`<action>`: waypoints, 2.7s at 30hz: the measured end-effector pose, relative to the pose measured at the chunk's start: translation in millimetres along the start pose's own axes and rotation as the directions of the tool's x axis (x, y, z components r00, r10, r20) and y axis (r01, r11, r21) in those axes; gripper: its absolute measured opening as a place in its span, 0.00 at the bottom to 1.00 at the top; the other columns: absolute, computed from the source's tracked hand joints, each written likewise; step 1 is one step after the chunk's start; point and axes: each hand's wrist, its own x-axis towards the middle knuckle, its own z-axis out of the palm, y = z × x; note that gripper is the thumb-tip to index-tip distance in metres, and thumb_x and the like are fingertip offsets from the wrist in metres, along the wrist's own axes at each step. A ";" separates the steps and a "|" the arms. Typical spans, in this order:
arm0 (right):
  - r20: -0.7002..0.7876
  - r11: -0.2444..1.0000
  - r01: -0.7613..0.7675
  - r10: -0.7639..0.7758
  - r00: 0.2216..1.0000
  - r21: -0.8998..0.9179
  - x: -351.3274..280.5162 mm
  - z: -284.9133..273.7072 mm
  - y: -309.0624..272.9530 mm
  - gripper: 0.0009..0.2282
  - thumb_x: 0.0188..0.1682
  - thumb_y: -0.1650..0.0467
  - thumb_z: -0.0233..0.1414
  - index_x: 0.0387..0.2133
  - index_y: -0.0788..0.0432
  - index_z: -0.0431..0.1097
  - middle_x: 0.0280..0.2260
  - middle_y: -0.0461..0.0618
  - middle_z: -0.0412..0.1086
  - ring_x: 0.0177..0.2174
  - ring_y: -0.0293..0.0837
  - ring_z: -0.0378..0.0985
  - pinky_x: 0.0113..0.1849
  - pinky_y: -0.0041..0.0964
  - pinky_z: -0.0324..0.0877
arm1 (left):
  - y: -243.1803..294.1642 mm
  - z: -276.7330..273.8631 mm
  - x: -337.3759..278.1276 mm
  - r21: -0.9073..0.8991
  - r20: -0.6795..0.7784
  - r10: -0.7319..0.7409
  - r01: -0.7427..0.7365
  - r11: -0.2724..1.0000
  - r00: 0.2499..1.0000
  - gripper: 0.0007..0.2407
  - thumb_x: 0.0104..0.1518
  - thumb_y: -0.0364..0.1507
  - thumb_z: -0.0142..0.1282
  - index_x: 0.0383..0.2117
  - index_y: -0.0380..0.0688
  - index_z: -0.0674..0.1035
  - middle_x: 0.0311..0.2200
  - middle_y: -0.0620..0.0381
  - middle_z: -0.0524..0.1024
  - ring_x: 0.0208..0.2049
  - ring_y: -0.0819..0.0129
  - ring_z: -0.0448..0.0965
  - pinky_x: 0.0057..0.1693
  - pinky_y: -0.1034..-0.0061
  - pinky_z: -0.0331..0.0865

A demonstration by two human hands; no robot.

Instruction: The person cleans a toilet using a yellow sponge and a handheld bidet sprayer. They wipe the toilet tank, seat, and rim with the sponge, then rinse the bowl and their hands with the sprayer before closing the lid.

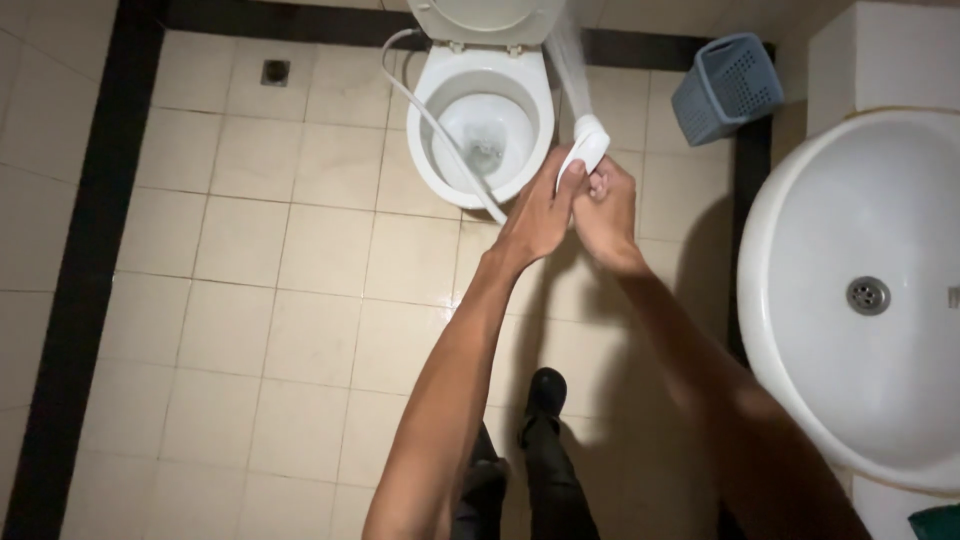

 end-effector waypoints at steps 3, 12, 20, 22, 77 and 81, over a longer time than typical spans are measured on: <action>0.018 0.993 -0.071 0.070 0.997 0.093 -8.9 5.6 36.4 0.10 0.50 0.80 0.45 0.42 0.67 0.71 0.33 0.44 0.71 0.33 0.32 0.70 0.35 0.27 0.67 | -9.1 1.2 -11.4 -0.019 0.058 -0.184 0.185 0.983 0.981 0.25 0.69 0.48 0.31 0.63 0.46 0.67 0.54 0.37 0.76 0.57 0.44 0.76 0.62 0.59 0.65; 0.047 0.989 -0.145 0.147 0.988 -0.032 -40.4 47.8 54.6 0.07 0.54 0.80 0.48 0.42 0.68 0.72 0.31 0.48 0.67 0.32 0.34 0.66 0.35 0.29 0.66 | -38.0 -22.9 -47.5 0.000 0.027 -0.250 0.250 0.968 0.968 0.25 0.68 0.47 0.31 0.66 0.48 0.62 0.56 0.38 0.75 0.60 0.45 0.74 0.64 0.61 0.64; 0.014 0.990 -0.086 0.085 0.996 0.108 -35.9 22.7 20.0 0.08 0.52 0.79 0.47 0.42 0.68 0.70 0.33 0.40 0.72 0.34 0.29 0.71 0.37 0.25 0.68 | -6.2 -15.0 -36.5 0.022 0.051 -0.127 0.126 0.992 0.991 0.24 0.69 0.47 0.33 0.63 0.45 0.67 0.54 0.37 0.76 0.57 0.43 0.76 0.62 0.59 0.65; -0.002 0.993 -0.053 0.054 0.999 0.109 -28.1 17.2 5.7 0.08 0.52 0.80 0.47 0.42 0.68 0.71 0.33 0.41 0.72 0.34 0.30 0.71 0.37 0.26 0.68 | 10.7 -16.8 -26.8 0.003 0.063 -0.073 0.073 0.997 0.995 0.24 0.70 0.47 0.33 0.62 0.44 0.67 0.53 0.37 0.77 0.56 0.43 0.77 0.61 0.59 0.66; 0.190 0.990 0.014 -0.040 0.981 0.138 4.4 135.4 -44.5 0.08 0.56 0.78 0.48 0.46 0.71 0.69 0.38 0.51 0.77 0.39 0.36 0.78 0.42 0.30 0.73 | 18.2 -137.2 -37.3 0.079 -0.090 -0.091 0.098 0.992 0.992 0.25 0.69 0.50 0.28 0.63 0.49 0.65 0.48 0.40 0.80 0.51 0.44 0.80 0.56 0.58 0.70; 0.202 0.990 0.019 -0.048 0.978 0.143 -1.4 131.5 -14.6 0.08 0.56 0.78 0.48 0.46 0.72 0.69 0.41 0.52 0.77 0.43 0.37 0.78 0.45 0.29 0.73 | -7.2 -124.8 -42.4 0.033 -0.087 -0.097 0.100 0.994 0.991 0.24 0.70 0.49 0.30 0.62 0.48 0.65 0.49 0.39 0.80 0.54 0.43 0.79 0.58 0.58 0.69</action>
